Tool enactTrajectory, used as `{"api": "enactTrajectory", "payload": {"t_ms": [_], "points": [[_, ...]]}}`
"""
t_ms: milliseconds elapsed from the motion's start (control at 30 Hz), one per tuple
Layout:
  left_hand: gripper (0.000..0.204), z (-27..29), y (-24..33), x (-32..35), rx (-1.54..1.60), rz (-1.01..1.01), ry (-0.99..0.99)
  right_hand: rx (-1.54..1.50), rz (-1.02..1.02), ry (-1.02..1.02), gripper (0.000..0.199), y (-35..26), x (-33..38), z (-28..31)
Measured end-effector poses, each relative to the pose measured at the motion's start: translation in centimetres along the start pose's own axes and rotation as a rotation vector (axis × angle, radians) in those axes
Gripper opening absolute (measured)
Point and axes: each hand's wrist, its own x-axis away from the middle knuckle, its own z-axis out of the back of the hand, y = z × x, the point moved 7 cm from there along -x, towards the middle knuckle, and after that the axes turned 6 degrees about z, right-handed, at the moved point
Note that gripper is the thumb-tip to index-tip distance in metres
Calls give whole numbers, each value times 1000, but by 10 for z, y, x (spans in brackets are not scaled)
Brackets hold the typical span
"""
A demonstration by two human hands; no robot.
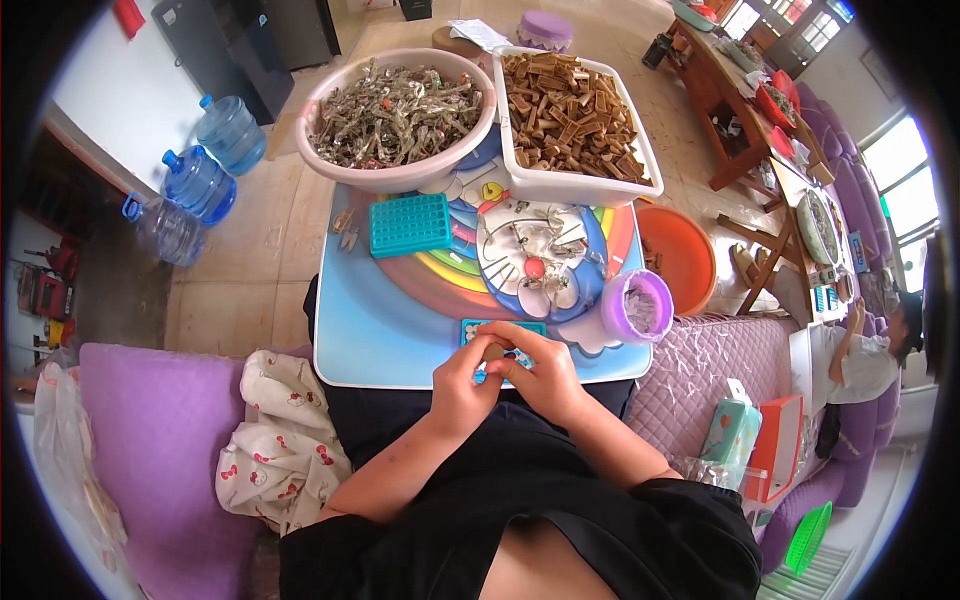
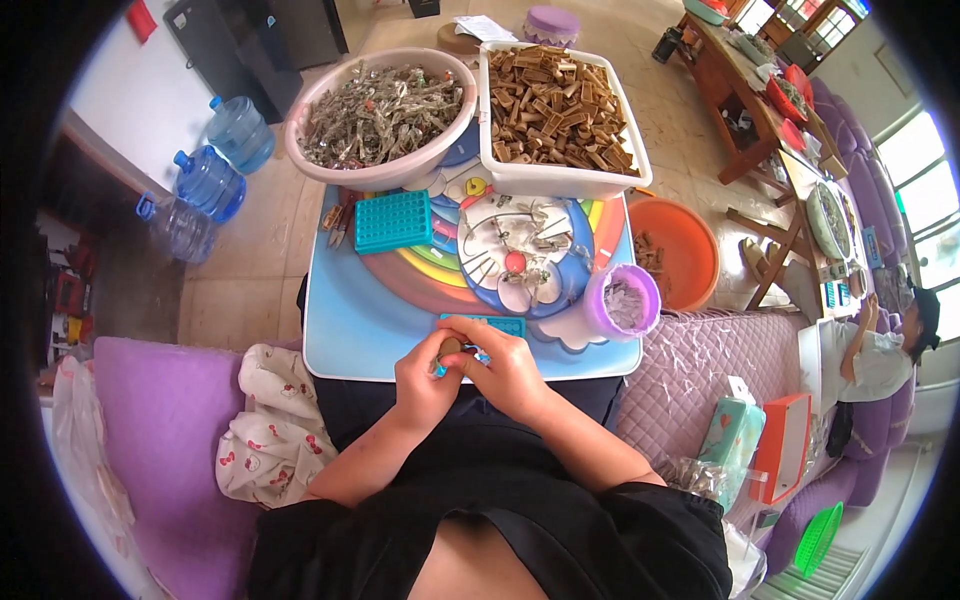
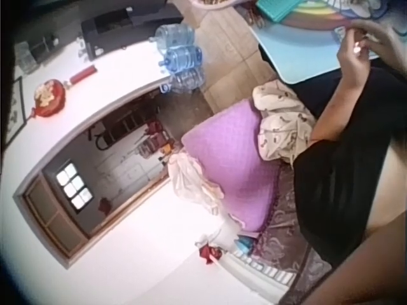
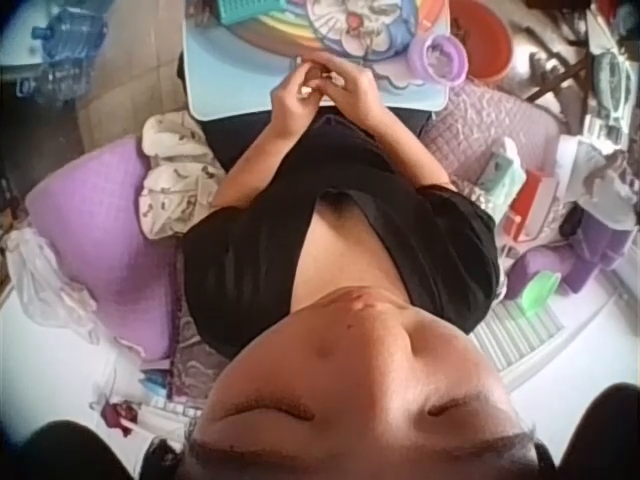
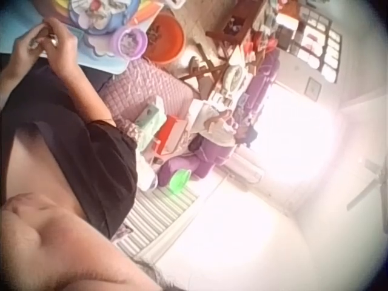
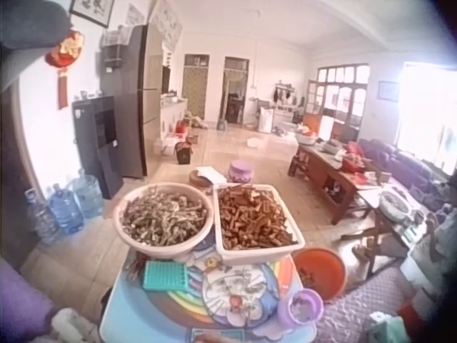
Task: The person assembles small devices by taking fuses from a container, inserting them into cylindrical tubes, and pressing plugs from a grid tray into the tubes by hand.
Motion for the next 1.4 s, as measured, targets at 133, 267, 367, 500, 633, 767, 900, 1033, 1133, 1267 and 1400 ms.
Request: {"api": "enactTrajectory", "payload": {"t_ms": [133,267,367,500,633,767,900,1033,1133,1267,1400], "points": [[26,10,4,-1,-23,44,-34,-21,-15,37,38,-1,0,-4],[23,5,-5,-1,473,265,-241,-320,50,85,33,7,-6,11],[25,10,-5,-2,818,289,-151,-135,-155,-156,35,27,1,16],[34,6,-12,-1,950,301,-219,-457,-322,-86,27,22,14,7],[32,6,-8,3,753,291,-278,-78,140,44,23,-8,6,25],[28,10,30,-3,65,-25,-283,-24,238,77,37,-18,6,22],[26,5,25,4,-61,-72,-220,-28,179,8,39,-18,8,7],[27,-1,18,14,-74,-129,14,104,115,139,32,-15,14,3],[27,-8,10,13,-114,-82,-60,3,16,99,34,-6,14,11],[19,-16,-1,10,74,101,-335,118,59,-183,29,2,10,52],[16,-12,-19,15,288,293,-470,758,-132,306,14,46,25,164]]}}
